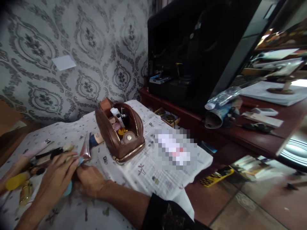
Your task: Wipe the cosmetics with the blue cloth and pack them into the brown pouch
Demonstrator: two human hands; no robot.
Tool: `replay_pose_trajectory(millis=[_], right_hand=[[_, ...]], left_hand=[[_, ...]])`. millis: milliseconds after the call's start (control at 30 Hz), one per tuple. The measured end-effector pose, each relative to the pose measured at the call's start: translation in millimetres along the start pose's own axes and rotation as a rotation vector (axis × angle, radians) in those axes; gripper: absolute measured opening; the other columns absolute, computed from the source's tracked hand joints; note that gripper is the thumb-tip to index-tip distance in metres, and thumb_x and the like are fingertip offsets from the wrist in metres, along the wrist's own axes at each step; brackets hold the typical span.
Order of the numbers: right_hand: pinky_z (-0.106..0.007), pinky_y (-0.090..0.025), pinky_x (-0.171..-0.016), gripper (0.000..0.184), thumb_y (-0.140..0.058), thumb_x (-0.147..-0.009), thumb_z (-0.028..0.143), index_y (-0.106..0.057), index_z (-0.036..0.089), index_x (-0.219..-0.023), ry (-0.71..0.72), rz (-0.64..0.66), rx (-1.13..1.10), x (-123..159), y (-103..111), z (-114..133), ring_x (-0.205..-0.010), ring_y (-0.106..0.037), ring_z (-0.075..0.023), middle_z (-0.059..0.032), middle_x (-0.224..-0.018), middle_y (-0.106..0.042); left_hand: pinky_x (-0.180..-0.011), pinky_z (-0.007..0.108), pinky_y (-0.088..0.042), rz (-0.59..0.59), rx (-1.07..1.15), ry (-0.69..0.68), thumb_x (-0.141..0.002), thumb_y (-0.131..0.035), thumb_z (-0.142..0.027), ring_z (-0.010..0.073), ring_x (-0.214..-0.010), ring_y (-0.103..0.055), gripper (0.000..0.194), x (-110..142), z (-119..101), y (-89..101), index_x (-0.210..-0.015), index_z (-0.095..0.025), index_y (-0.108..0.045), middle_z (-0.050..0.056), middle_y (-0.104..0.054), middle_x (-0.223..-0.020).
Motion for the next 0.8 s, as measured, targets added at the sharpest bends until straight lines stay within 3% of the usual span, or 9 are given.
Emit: replay_pose_trajectory(millis=[233, 433, 633, 800], right_hand=[[-0.031, -0.052, -0.073, 0.033, -0.058, -0.084, 0.025, -0.054, 0.013, -0.114, 0.028, 0.041, 0.075, -1.3, -1.7, 1.2, -0.084, -0.065, -0.0228, -0.0126, -0.105, -0.067], [-0.029, -0.051, -0.076, 0.026, -0.058, -0.089, 0.028, -0.054, 0.016, -0.112, 0.031, 0.049, 0.044, -1.4, 1.8, 3.2, -0.094, -0.066, -0.0225, -0.0107, -0.108, -0.067], [-0.028, -0.05, -0.075, 0.03, -0.059, -0.09, 0.034, -0.055, 0.016, -0.114, -0.027, 0.097, 0.062, 0.4, 5.1, 7.2, -0.093, -0.066, -0.0224, -0.0093, -0.107, -0.067], [-0.029, -0.05, -0.074, 0.052, -0.058, -0.09, 0.03, -0.044, 0.026, -0.14, 0.027, 0.041, 0.041, 5.6, 10.7, 11.6, -0.089, -0.065, -0.0202, -0.005, -0.11, -0.065]], left_hand=[[-0.089, 0.04, -0.048, 0.054, 0.024, 0.036, -0.1, -0.03, -0.046, 0.0265, -0.094, -0.065, 0.049, 6.7, 12.4, -13.9, -0.095, -0.019, -0.071, 0.01, -0.073, -0.098], [-0.085, 0.036, -0.054, 0.022, 0.129, 0.255, -0.092, -0.037, -0.055, 0.0267, -0.097, -0.07, 0.048, 9.2, 37.8, -11.8, -0.098, -0.022, -0.07, 0.008, -0.076, -0.101], [-0.07, 0.032, -0.055, -0.018, 0.192, 0.494, -0.082, -0.045, -0.061, 0.0258, -0.081, -0.071, 0.047, 12.1, 66.1, -5.2, -0.094, -0.023, -0.07, 0.005, -0.076, -0.085], [-0.062, 0.03, -0.054, 0.028, 0.379, 0.614, -0.076, -0.054, -0.067, 0.0234, -0.068, -0.066, 0.05, 17.1, 75.0, -9.8, -0.082, -0.02, -0.069, 0.003, -0.072, -0.072]])
Point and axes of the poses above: each hand's wrist, its own x-axis away from the middle knuckle, its own y-axis out of the back of the hand, z = x × y, the point moved 3 cm from there along -x, towards the middle knuckle
